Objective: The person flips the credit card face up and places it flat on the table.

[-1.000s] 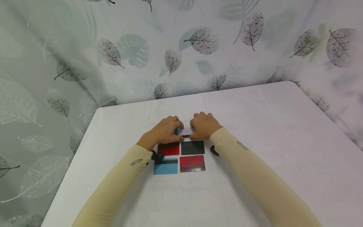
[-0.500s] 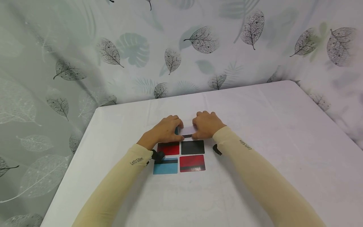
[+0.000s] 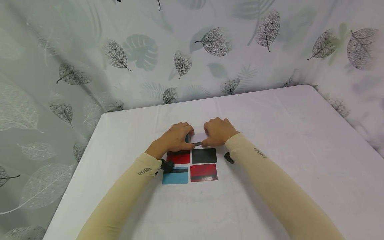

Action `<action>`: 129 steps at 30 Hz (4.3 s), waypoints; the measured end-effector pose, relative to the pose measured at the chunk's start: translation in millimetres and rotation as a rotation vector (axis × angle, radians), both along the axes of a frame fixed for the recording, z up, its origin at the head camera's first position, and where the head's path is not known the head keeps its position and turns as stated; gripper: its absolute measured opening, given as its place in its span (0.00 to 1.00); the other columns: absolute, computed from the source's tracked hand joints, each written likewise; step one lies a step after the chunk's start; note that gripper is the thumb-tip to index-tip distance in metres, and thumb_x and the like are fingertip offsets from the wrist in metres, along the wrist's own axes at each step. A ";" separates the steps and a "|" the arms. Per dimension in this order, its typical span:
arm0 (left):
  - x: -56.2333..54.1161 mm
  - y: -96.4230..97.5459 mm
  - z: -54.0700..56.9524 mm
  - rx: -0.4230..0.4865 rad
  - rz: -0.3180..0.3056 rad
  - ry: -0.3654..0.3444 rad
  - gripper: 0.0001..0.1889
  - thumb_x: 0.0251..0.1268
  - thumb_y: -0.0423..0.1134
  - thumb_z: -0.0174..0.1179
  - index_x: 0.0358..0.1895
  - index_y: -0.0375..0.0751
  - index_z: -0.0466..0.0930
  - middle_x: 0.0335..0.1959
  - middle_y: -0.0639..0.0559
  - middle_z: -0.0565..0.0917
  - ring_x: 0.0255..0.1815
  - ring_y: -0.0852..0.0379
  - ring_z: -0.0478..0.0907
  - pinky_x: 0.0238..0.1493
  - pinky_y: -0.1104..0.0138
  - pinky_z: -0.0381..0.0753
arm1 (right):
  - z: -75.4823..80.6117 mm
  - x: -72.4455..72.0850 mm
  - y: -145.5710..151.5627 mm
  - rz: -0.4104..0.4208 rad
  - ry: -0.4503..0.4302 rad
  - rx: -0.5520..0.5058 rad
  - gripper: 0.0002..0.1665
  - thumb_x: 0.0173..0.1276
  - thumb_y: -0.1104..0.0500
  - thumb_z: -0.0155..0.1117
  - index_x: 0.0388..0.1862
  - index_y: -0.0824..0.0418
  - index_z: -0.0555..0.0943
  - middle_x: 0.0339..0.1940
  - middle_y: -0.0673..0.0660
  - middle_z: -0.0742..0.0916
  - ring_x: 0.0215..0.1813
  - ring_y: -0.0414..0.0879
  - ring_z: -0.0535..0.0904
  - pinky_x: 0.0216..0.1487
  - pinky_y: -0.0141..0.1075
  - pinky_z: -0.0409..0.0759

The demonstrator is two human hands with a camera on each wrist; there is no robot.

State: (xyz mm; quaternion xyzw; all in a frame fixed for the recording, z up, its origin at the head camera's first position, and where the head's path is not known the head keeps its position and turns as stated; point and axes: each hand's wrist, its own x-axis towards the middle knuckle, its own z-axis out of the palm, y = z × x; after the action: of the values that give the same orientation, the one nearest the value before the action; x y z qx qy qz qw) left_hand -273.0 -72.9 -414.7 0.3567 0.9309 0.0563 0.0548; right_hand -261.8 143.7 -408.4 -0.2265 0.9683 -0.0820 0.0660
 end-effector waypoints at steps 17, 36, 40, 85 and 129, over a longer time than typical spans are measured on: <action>2.4 -0.2 0.0 0.013 0.012 -0.020 0.23 0.64 0.53 0.69 0.56 0.43 0.82 0.48 0.51 0.83 0.49 0.54 0.77 0.57 0.60 0.78 | 8.8 3.7 3.1 0.146 0.146 0.171 0.23 0.53 0.42 0.77 0.40 0.55 0.88 0.32 0.52 0.84 0.40 0.50 0.78 0.48 0.53 0.77; 5.1 -1.3 -0.4 0.040 -0.013 0.003 0.30 0.65 0.55 0.70 0.64 0.42 0.77 0.57 0.49 0.81 0.54 0.53 0.77 0.61 0.58 0.77 | 12.2 6.6 3.8 0.178 0.203 0.152 0.19 0.53 0.42 0.73 0.33 0.55 0.85 0.27 0.50 0.82 0.37 0.50 0.77 0.46 0.52 0.77; 5.0 -1.3 -0.4 0.044 -0.016 0.020 0.29 0.64 0.55 0.70 0.62 0.42 0.78 0.55 0.49 0.81 0.53 0.53 0.77 0.60 0.59 0.77 | 10.3 6.5 4.0 0.182 0.215 0.143 0.19 0.53 0.42 0.73 0.32 0.55 0.85 0.27 0.50 0.82 0.37 0.50 0.77 0.45 0.52 0.77; 3.0 -5.3 -1.7 0.202 0.033 -0.058 0.27 0.62 0.51 0.65 0.60 0.41 0.76 0.53 0.50 0.79 0.54 0.54 0.72 0.59 0.61 0.76 | 1.8 4.4 -4.6 0.127 0.141 0.030 0.25 0.58 0.42 0.76 0.49 0.54 0.86 0.36 0.51 0.85 0.44 0.52 0.79 0.48 0.54 0.78; 3.7 -3.9 1.6 0.419 0.050 -0.172 0.29 0.60 0.44 0.68 0.65 0.41 0.74 0.57 0.49 0.79 0.57 0.54 0.73 0.61 0.61 0.79 | 7.0 7.9 -5.1 0.056 0.058 -0.088 0.30 0.59 0.44 0.75 0.58 0.55 0.86 0.42 0.50 0.89 0.46 0.51 0.79 0.51 0.51 0.76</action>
State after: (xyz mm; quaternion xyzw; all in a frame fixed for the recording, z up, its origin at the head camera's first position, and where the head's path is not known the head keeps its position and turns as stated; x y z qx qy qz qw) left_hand -269.3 -76.9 -413.1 0.3311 0.8992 0.2801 0.0572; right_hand -253.8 138.6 -401.4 -0.2585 0.9586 -0.1158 0.0303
